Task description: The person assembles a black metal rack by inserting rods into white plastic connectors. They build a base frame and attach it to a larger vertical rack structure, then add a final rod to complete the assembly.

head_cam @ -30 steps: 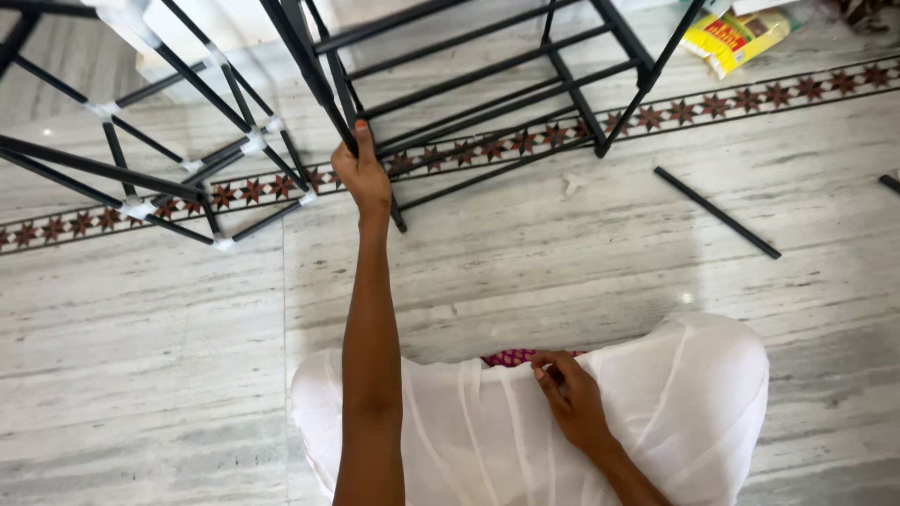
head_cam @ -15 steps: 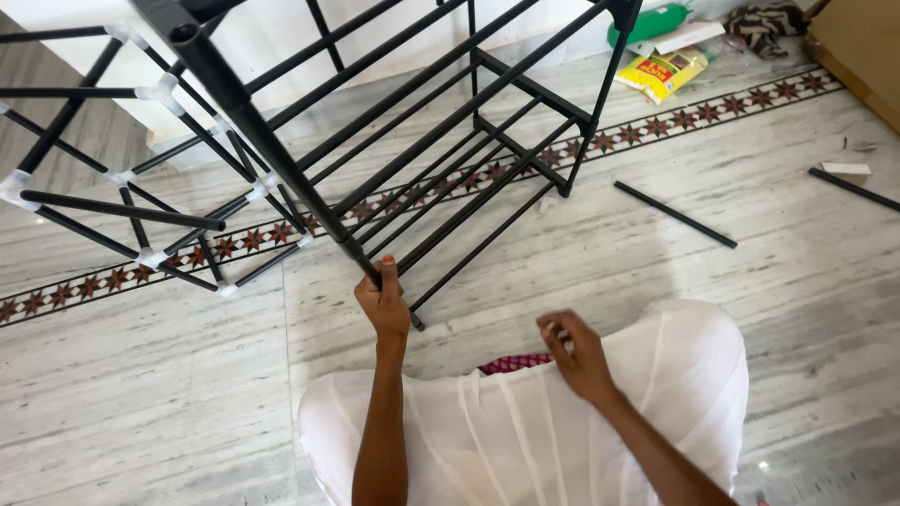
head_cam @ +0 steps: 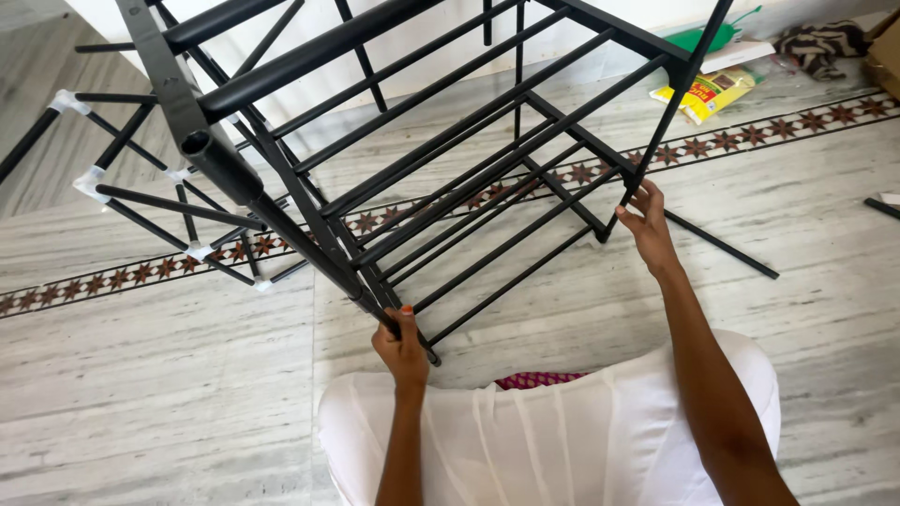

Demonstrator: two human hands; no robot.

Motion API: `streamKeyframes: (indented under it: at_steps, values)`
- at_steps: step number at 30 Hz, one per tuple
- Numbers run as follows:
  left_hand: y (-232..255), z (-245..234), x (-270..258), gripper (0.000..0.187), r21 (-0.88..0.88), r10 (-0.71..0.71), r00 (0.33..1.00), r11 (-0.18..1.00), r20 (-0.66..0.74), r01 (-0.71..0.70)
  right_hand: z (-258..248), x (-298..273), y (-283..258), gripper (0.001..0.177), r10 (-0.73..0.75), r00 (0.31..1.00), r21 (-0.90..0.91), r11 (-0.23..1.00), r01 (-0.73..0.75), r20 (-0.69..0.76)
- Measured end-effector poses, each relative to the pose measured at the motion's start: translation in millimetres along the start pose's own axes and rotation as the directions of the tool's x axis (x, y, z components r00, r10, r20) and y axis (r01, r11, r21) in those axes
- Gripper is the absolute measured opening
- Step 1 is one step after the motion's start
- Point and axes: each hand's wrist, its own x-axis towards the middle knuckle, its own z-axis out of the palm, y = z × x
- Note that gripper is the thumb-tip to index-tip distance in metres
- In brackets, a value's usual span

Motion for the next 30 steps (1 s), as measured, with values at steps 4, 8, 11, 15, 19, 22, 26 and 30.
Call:
streamKeyframes:
  at_steps: [4, 8, 11, 15, 19, 22, 26, 30]
  values:
    - [-17.1, 15.2, -5.3, 0.027, 0.217, 0.293, 0.950, 0.940, -0.107, -0.265, 9.0, 3.8, 60.8, 0.066, 0.064, 0.998, -0.154, 0.986, -0.061, 0.016]
    - [-25.1, 11.3, -6.8, 0.044, 0.331, 0.335, 0.938, 0.898, -0.088, -0.290, 22.3, 0.8, 80.3, 0.054, 0.102, 0.990, -0.325, 0.937, -0.129, -0.099]
    - [-21.8, 2.7, 14.8, 0.041, 0.376, 0.324, 0.945, 0.881, -0.040, -0.286, 28.6, -5.1, 69.0, 0.059, 0.087, 0.987, -0.385, 0.913, -0.134, -0.138]
    - [-31.2, 3.2, 53.3, 0.058, 0.365, 0.222, 0.975, 0.906, 0.027, -0.216, 19.9, -17.5, 41.3, 0.062, 0.085, 0.979, -0.480, 0.862, -0.164, -0.183]
    - [-78.6, 17.2, 71.6, 0.071, 0.152, 0.198, 0.979, 0.968, 0.041, -0.202, 16.7, -35.9, 27.9, 0.060, 0.173, 0.940, -0.525, 0.793, -0.309, -0.294]
    - [-124.5, 31.0, 44.2, 0.066, 0.225, 0.018, 1.000, 0.974, -0.020, -0.013, 9.8, -42.7, 20.9, 0.061, 0.118, 0.935, -0.545, 0.785, -0.295, -0.336]
    - [-177.5, 20.7, 29.5, 0.039, 0.108, -0.220, 0.973, 0.968, -0.064, 0.226, 19.5, -47.3, 24.1, 0.059, 0.131, 0.918, -0.497, 0.807, -0.318, -0.375]
    - [-198.8, 14.6, 34.7, 0.044, 0.187, -0.277, 0.958, 0.940, -0.076, 0.287, 21.4, -38.1, 22.7, 0.054, 0.292, 0.863, -0.328, 0.837, -0.439, -0.412]
